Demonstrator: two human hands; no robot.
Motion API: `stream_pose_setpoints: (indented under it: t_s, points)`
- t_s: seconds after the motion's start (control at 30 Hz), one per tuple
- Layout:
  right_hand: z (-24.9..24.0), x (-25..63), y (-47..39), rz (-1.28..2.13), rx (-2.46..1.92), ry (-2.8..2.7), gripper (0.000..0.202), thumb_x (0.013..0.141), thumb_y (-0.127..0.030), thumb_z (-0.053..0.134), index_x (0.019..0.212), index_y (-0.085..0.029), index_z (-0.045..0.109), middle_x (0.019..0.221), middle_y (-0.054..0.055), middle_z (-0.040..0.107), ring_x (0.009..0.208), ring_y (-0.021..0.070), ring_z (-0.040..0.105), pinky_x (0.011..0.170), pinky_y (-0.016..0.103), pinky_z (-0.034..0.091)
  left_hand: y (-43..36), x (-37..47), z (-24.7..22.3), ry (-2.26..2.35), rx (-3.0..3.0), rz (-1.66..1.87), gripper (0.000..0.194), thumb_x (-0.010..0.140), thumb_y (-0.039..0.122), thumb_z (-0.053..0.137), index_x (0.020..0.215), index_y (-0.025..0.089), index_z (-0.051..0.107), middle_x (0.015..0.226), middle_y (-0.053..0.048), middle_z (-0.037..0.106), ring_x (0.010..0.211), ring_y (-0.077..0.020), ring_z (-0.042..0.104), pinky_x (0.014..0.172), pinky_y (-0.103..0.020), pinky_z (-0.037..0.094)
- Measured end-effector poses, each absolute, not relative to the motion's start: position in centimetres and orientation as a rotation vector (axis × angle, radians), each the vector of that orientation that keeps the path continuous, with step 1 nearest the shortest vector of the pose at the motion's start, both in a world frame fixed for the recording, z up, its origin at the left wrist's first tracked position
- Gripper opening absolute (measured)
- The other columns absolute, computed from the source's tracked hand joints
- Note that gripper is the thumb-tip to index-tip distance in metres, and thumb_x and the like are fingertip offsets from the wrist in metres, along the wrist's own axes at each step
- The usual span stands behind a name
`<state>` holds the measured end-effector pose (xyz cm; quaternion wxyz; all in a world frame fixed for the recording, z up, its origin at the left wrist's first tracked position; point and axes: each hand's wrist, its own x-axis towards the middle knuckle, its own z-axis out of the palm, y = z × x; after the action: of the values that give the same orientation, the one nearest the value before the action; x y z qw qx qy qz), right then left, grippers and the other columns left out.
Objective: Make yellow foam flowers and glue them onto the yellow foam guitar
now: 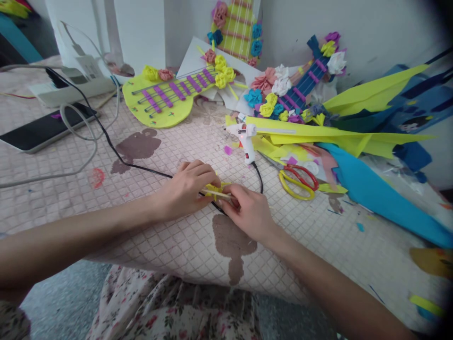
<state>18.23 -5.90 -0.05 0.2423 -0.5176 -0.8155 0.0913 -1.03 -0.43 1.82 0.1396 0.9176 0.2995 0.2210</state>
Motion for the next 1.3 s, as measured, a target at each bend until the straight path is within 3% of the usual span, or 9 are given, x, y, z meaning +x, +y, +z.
stream_pose_setpoints:
  t_s: [0.2, 0.6, 0.93, 1.3]
  points:
    - [0.29, 18.66, -6.10, 0.204, -1.415, -2.324, 0.022, 0.095, -0.031, 0.039, 0.092, -0.018, 0.055, 0.083, 0.004, 0.064, 0.071, 0.0140, 0.059, 0.060, 0.025, 0.039, -0.34, -1.12, 2.13, 0.829, 2.657, 0.649, 0.013, 0.079, 0.017, 0.059, 0.092, 0.018, 0.058, 0.093, -0.004, 0.060, 0.093, -0.0200, 0.051, 0.083, -0.034, 0.037]
    - [-0.06, 18.77, -6.11, 0.218, -1.388, -2.349, 0.021, 0.093, -0.027, 0.042, 0.097, -0.019, 0.061, 0.093, 0.005, 0.060, 0.077, 0.0146, 0.057, 0.062, 0.026, 0.043, -0.62, -0.94, 1.77, 0.747, 2.842, 0.624, 0.012, 0.084, 0.015, 0.053, 0.093, 0.020, 0.059, 0.095, -0.004, 0.061, 0.093, -0.0194, 0.051, 0.083, -0.034, 0.036]
    - [-0.10, 18.59, -5.80, 0.170, -1.424, -2.273, 0.015, 0.089, -0.024, 0.048, 0.081, -0.018, 0.059, 0.079, 0.002, 0.057, 0.068, 0.0121, 0.054, 0.059, 0.024, 0.040, -0.41, -0.95, 1.48, 0.789, 2.753, 0.600, 0.012, 0.082, 0.017, 0.057, 0.093, 0.019, 0.058, 0.095, -0.003, 0.060, 0.094, -0.0192, 0.051, 0.082, -0.033, 0.035]
    - [-0.30, 17.96, -5.63, 0.271, -1.409, -2.203, 0.006, 0.085, -0.026, 0.057, 0.083, -0.020, 0.058, 0.074, -0.001, 0.062, 0.063, 0.0109, 0.055, 0.059, 0.023, 0.038, -0.11, -0.95, 1.65, 0.805, 2.668, 0.661, 0.019, 0.082, 0.021, 0.056, 0.100, 0.018, 0.054, 0.097, -0.005, 0.063, 0.095, -0.0201, 0.053, 0.083, -0.033, 0.037]
